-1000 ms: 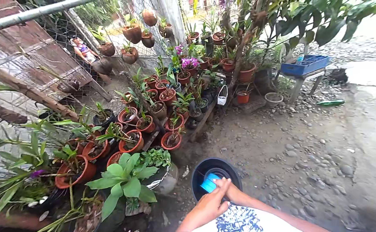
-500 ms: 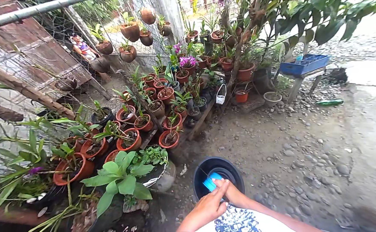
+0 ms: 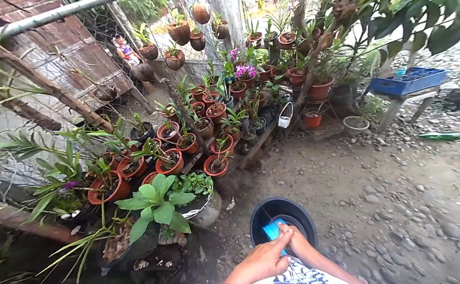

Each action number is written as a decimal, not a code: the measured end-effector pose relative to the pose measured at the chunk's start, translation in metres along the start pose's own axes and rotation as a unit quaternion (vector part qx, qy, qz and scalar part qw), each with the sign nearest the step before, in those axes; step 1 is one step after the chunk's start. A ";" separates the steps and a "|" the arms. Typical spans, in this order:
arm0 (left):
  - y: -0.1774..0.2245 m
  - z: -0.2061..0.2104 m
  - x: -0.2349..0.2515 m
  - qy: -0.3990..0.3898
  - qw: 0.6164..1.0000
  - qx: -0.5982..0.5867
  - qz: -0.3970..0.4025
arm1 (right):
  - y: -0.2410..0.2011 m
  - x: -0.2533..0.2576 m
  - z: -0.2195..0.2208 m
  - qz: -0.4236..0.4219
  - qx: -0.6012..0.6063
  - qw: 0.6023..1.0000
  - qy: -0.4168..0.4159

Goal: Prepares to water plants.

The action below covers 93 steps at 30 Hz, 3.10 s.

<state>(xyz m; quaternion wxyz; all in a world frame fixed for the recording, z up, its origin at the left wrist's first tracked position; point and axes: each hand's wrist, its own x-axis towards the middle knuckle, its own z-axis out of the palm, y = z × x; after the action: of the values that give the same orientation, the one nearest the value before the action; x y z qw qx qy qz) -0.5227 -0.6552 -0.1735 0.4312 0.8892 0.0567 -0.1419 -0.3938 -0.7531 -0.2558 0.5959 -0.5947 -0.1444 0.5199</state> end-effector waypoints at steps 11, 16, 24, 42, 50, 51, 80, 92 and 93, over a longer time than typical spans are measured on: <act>-0.003 0.008 0.000 0.070 0.993 -0.062 -0.069 | -0.035 0.009 -0.020 -0.055 0.015 0.998 0.039; -0.007 0.012 0.006 0.081 0.994 -0.044 -0.064 | -0.060 0.018 -0.006 -0.130 0.065 0.989 0.028; -0.003 0.006 0.005 0.210 0.955 -0.186 -0.097 | -0.074 0.018 0.003 -0.251 -0.015 0.966 -0.055; -0.019 0.010 0.010 0.200 0.939 -0.275 -0.056 | -0.058 0.018 -0.005 -0.295 -0.053 0.937 -0.178; -0.022 0.006 0.012 0.179 0.955 -0.221 -0.083 | -0.029 0.013 -0.030 -0.288 -0.045 0.941 -0.172; -0.022 0.006 0.012 0.172 0.958 -0.215 -0.085 | -0.024 0.012 -0.032 -0.281 -0.040 0.945 -0.164; -0.010 -0.004 0.013 0.080 0.991 -0.105 -0.033 | -0.026 0.040 -0.056 0.059 -0.294 0.952 -0.064; -0.007 0.000 0.014 0.064 0.996 -0.030 0.062 | -0.028 0.057 -0.045 0.003 -0.515 0.854 -0.068; -0.006 -0.001 0.014 0.058 0.996 -0.030 0.063 | -0.031 0.057 -0.047 0.002 -0.526 0.849 -0.055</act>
<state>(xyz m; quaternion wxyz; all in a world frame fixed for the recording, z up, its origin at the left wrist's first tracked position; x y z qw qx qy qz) -0.5106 -0.6508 -0.1810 0.4616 0.8845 0.0297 -0.0613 -0.3191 -0.7268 -0.2663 0.1839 -0.7899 -0.4275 0.3992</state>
